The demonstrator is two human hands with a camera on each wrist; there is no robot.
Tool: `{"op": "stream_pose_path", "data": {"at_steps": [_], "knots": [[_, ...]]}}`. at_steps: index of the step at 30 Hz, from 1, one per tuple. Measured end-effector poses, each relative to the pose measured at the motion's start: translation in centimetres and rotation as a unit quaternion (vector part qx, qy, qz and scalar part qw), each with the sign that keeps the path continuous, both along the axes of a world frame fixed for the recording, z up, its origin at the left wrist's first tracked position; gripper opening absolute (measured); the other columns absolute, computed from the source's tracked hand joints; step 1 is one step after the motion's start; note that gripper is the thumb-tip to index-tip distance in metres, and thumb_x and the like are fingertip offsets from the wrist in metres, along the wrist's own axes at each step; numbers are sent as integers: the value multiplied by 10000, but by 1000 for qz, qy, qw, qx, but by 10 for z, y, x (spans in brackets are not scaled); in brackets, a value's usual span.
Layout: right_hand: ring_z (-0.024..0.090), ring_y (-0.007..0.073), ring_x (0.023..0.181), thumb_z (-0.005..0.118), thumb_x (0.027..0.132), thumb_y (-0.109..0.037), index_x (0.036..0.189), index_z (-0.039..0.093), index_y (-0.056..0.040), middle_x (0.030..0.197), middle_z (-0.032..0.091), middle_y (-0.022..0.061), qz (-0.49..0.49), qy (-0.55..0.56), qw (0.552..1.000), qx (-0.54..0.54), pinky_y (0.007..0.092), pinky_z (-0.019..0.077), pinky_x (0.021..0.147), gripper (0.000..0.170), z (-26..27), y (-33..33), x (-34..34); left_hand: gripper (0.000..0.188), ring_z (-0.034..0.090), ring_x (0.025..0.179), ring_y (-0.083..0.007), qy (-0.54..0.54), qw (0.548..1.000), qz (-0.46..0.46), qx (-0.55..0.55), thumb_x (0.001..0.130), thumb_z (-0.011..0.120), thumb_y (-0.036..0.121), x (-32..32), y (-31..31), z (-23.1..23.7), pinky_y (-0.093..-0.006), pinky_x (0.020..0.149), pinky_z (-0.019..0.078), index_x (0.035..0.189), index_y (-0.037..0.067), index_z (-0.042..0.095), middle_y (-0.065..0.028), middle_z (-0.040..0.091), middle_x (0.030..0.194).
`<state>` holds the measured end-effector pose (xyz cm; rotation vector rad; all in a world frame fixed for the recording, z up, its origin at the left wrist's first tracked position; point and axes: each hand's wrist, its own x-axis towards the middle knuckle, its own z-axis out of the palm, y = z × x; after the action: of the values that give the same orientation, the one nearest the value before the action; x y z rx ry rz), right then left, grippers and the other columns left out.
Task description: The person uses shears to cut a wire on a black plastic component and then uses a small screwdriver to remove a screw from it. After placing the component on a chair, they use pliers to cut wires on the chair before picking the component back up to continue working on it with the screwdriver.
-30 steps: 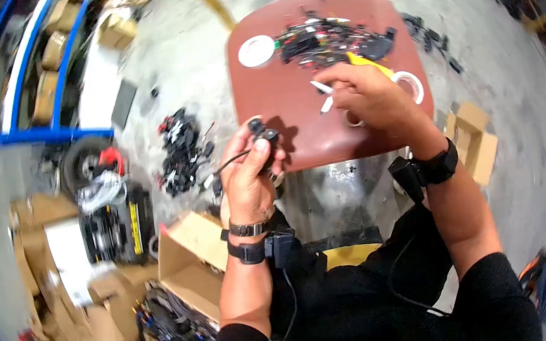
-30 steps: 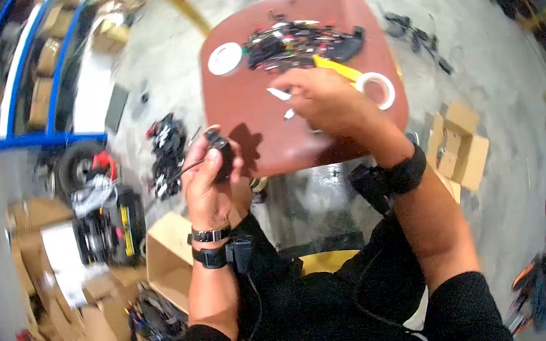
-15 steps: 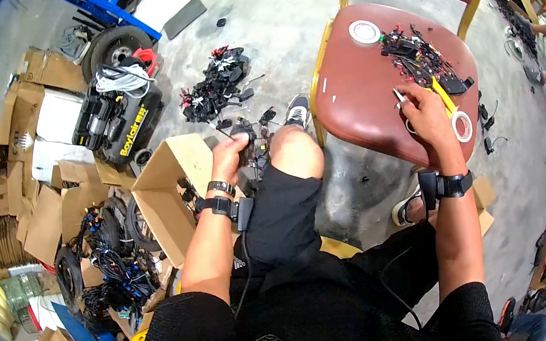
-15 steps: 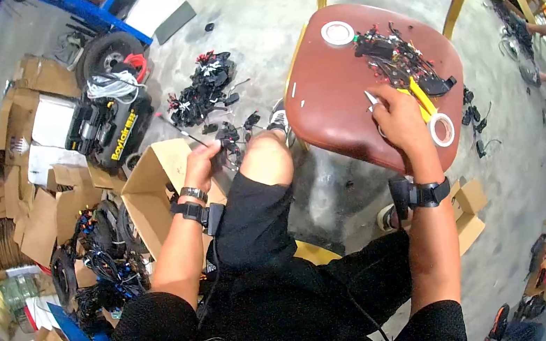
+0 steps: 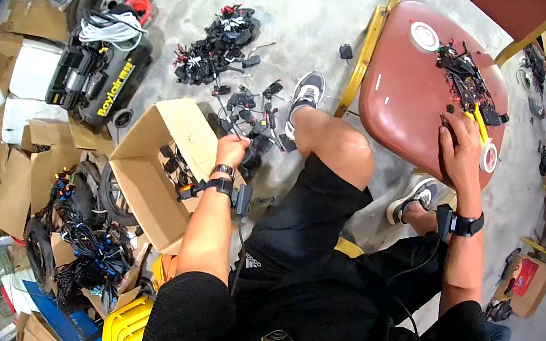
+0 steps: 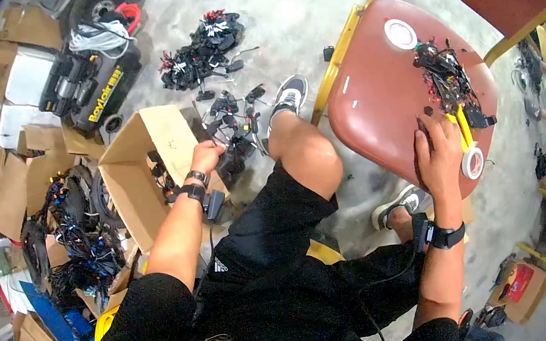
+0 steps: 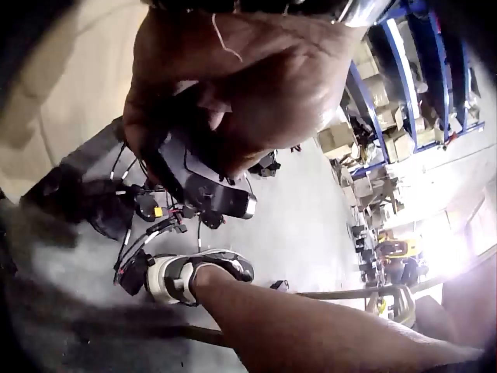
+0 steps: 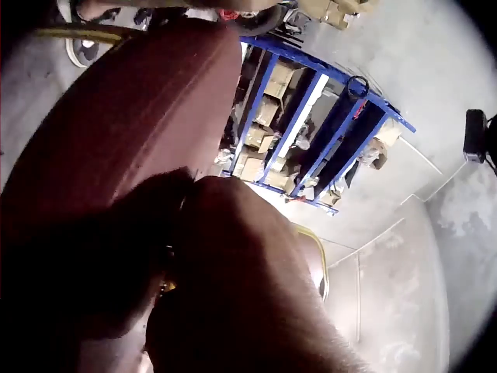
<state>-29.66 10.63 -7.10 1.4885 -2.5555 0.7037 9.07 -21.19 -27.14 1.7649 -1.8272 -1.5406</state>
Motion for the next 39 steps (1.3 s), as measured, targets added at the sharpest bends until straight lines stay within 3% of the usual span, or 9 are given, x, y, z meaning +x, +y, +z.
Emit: {"op": "stream_pose_path", "data": {"at_steps": [5, 6, 8, 10, 18, 23, 26, 30, 39], "knots": [[572, 333, 1042, 621, 875, -24, 1178, 666, -19, 1071, 628, 170, -31, 12, 999, -28, 421, 441, 963, 306, -16, -2, 5, 262, 670, 693, -270, -97, 995, -29, -15, 831, 725, 230, -5, -6, -38, -369, 684, 514, 813, -31, 728, -172, 703, 741], [572, 332, 1047, 617, 878, -21, 1182, 667, -21, 1071, 628, 173, -37, 13, 999, -29, 421, 438, 969, 309, -18, -3, 7, 349, 676, 754, -365, -114, 993, -38, -9, 844, 709, 321, -4, -3, -50, -420, 714, 513, 817, -27, 720, -226, 691, 788], [562, 339, 1072, 591, 905, -48, 1188, 658, -13, 1088, 625, 180, -39, 22, 999, -10, 431, 410, 1013, 293, -18, -3, 6, 336, 633, 644, -279, -141, 980, -113, -84, 854, 726, 325, -5, 3, -74, -419, 649, 468, 808, -8, 729, -181, 685, 713], [537, 332, 1166, 558, 956, -80, 1235, 636, -26, 1163, 614, 165, -55, -19, 998, 21, 423, 381, 1065, 295, -21, 0, 3, 351, 671, 689, -321, -168, 979, -89, -73, 840, 731, 353, -12, 10, -82, -432, 680, 484, 794, 5, 729, -208, 689, 743], [541, 337, 1094, 548, 931, -61, 1199, 620, 2, 1127, 614, 175, -54, -4, 998, 30, 427, 387, 1028, 285, -25, -3, 0, 266, 695, 700, -280, -96, 992, -66, -52, 863, 688, 268, -11, 17, -142, -373, 667, 517, 845, 8, 743, -148, 720, 744], [541, 336, 1077, 526, 939, -65, 1191, 611, 9, 1124, 611, 174, -51, 3, 998, 35, 424, 394, 1007, 276, -27, -3, -1, 351, 655, 546, -178, -96, 990, -47, 96, 907, 682, 268, -19, -2, -113, -348, 543, 497, 694, -11, 685, -111, 703, 656], [542, 334, 1073, 522, 940, -75, 1185, 609, 9, 1123, 611, 175, -49, 3, 998, 40, 423, 395, 1003, 273, -28, -2, -2, 351, 672, 570, -196, -95, 985, -37, 142, 914, 648, 306, -21, -11, -106, -358, 596, 514, 744, 7, 720, -90, 710, 645], [543, 332, 1072, 522, 939, -85, 1176, 612, 9, 1120, 612, 175, -51, 9, 998, 38, 422, 396, 998, 270, -29, -3, -2, 202, 642, 559, -129, 44, 980, 123, 153, 937, 663, 211, -29, -10, -105, -257, 482, 480, 936, 16, 714, -63, 702, 720], [544, 323, 1065, 524, 940, -87, 1170, 607, 18, 1129, 607, 169, -46, 11, 998, 40, 413, 399, 991, 266, -28, -4, -2, 169, 638, 586, -109, 74, 982, 78, 156, 912, 669, 146, -29, 7, -115, -244, 502, 488, 1026, 28, 710, -38, 699, 808]]}}
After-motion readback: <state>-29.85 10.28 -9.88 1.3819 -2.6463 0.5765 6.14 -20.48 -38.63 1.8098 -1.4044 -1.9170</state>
